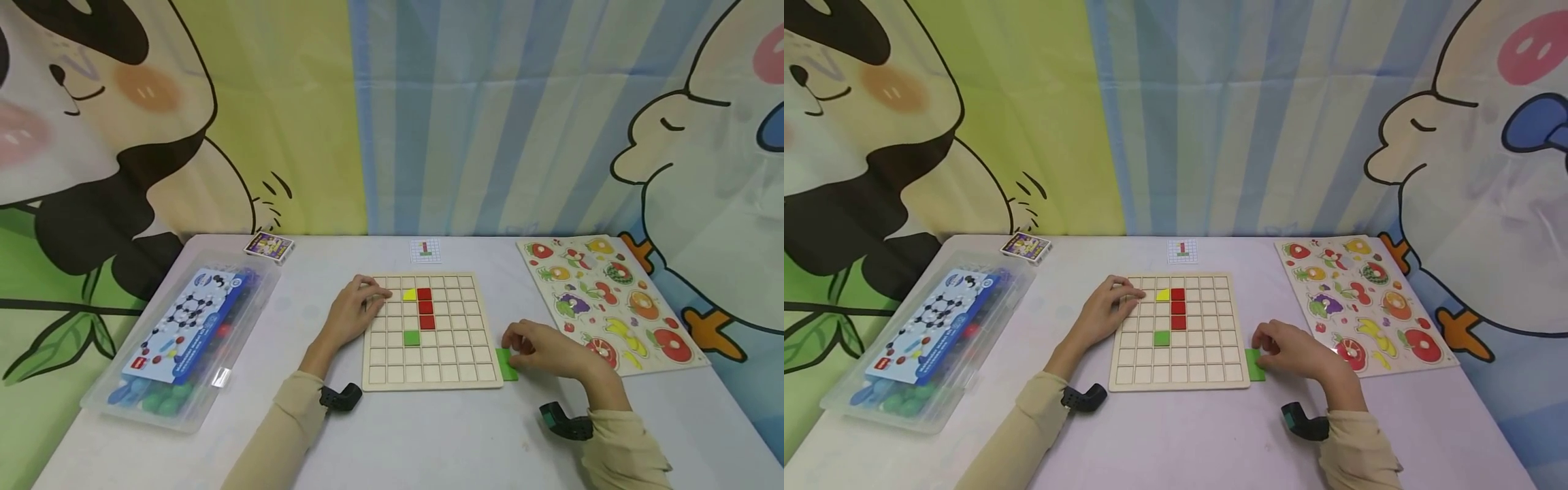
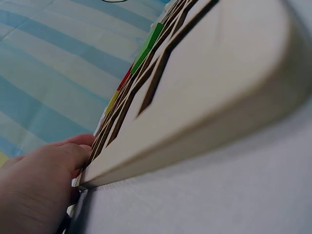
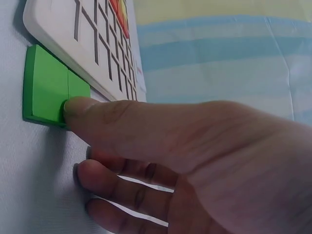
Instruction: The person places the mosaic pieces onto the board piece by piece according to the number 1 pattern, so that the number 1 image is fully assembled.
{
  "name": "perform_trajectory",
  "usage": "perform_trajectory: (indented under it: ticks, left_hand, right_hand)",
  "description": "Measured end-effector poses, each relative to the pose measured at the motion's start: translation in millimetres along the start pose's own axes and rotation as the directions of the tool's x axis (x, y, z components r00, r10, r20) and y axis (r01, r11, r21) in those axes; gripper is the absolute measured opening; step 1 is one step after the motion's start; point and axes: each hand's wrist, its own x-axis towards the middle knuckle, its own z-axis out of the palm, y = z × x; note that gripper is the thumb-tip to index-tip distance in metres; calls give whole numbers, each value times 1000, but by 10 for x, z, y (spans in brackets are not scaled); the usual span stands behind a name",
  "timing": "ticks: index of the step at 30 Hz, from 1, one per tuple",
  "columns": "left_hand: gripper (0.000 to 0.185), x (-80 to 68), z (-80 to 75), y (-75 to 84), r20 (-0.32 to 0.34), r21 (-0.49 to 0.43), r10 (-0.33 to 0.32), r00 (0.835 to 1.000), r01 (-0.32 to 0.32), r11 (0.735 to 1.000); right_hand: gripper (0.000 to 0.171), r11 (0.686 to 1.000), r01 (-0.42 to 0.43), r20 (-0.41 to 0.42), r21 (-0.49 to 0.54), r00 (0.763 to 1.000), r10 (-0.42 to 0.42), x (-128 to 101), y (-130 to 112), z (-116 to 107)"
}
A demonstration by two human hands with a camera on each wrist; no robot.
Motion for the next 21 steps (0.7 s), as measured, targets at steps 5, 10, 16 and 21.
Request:
perform_trajectory:
  ticks: [5, 10, 16, 21]
  left_hand:
    - [18, -10, -8, 12, 7, -11, -12, 1000, 12, 1000]
    - [18, -7, -12, 19, 10, -10, -16, 1000, 16, 1000]
    - [18, -3, -17, 26, 15, -20, -13, 1000, 14, 1000]
    - [18, -10, -17, 18, 10, -21, -17, 1000, 17, 1000]
  right_hand:
    - [18, 1000, 7, 0, 16, 1000, -7, 17, 8, 17]
    - [17, 1000, 7, 1, 29, 1000, -7, 25, 21, 24]
    - [13, 1000, 14, -65, 21, 998, -12, 40, 39, 31]
    - [13, 1000, 25, -152, 3, 988, -24, 93, 47, 42]
